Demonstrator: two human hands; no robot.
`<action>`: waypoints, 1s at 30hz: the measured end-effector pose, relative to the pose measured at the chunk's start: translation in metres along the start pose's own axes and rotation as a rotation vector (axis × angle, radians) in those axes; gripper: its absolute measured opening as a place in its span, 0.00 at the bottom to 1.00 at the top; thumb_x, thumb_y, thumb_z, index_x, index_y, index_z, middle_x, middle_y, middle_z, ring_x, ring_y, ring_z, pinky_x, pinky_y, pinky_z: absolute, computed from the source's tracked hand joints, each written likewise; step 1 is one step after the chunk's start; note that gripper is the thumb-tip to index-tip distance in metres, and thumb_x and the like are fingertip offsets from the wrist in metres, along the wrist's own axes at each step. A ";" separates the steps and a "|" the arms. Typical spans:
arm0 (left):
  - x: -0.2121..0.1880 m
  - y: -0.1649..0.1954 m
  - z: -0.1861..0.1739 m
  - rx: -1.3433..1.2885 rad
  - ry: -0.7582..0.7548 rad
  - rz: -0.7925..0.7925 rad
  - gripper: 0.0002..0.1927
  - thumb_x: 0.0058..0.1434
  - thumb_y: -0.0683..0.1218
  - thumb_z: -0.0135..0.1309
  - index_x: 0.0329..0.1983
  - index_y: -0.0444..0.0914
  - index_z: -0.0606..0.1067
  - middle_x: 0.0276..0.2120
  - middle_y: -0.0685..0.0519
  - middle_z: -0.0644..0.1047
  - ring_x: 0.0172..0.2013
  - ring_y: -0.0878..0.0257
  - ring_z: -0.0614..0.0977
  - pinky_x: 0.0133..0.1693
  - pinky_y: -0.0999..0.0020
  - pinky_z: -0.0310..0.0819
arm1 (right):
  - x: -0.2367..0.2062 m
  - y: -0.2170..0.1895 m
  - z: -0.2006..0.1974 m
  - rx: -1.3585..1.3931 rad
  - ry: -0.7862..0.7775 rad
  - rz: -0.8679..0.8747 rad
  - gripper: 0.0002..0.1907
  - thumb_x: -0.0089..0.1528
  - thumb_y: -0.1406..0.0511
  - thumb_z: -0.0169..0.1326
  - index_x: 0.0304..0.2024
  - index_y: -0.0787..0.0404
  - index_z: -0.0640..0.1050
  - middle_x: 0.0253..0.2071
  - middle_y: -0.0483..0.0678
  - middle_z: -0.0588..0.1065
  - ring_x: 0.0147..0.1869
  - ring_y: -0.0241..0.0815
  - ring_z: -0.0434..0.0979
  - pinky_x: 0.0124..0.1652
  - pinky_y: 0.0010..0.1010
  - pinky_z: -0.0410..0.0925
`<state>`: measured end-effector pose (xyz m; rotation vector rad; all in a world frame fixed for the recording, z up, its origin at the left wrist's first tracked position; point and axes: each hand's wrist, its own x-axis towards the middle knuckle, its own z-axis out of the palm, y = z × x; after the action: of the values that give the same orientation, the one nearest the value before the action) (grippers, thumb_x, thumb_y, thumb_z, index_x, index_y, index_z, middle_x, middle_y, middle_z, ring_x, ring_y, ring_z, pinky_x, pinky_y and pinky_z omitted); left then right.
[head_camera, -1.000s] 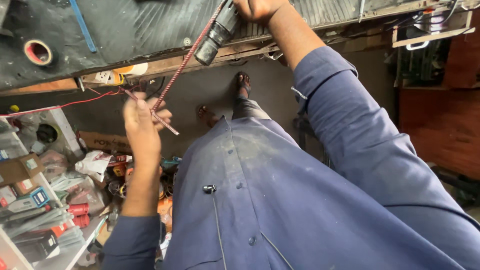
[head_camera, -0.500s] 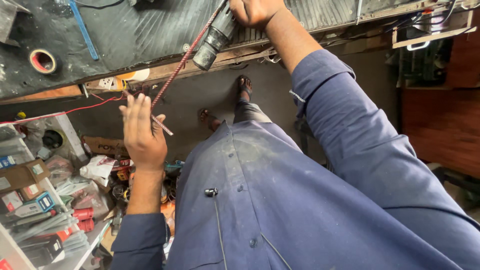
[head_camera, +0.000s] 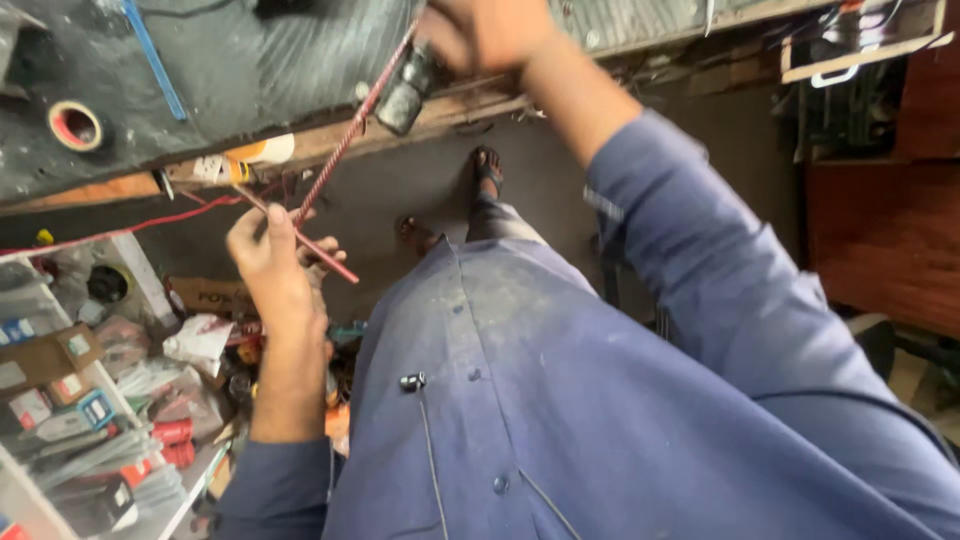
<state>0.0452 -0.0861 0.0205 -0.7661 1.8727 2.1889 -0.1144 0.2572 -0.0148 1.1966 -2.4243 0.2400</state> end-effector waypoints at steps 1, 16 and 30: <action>-0.003 -0.002 0.003 0.053 0.047 0.151 0.18 0.71 0.52 0.52 0.57 0.39 0.66 0.52 0.40 0.72 0.40 0.58 0.81 0.38 0.56 0.82 | 0.005 -0.013 -0.003 0.134 0.040 0.003 0.15 0.65 0.56 0.56 0.47 0.59 0.76 0.45 0.46 0.74 0.50 0.44 0.73 0.52 0.43 0.62; -0.009 0.005 -0.013 0.887 -0.110 0.843 0.16 0.79 0.48 0.48 0.60 0.32 0.74 0.46 0.44 0.81 0.52 0.49 0.83 0.58 0.45 0.74 | 0.027 -0.044 -0.016 0.195 0.158 0.151 0.10 0.65 0.64 0.56 0.48 0.59 0.78 0.50 0.47 0.75 0.57 0.47 0.74 0.56 0.41 0.67; -0.004 -0.001 -0.019 0.795 -0.072 0.778 0.17 0.80 0.53 0.42 0.61 0.36 0.69 0.49 0.44 0.80 0.47 0.48 0.84 0.51 0.52 0.81 | 0.029 -0.049 -0.011 0.176 0.189 0.174 0.11 0.59 0.65 0.57 0.44 0.59 0.78 0.47 0.45 0.74 0.55 0.47 0.74 0.54 0.41 0.67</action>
<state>0.0540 -0.1030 0.0197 0.2298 2.9876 1.4066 -0.0881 0.2101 0.0058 0.9836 -2.3787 0.6017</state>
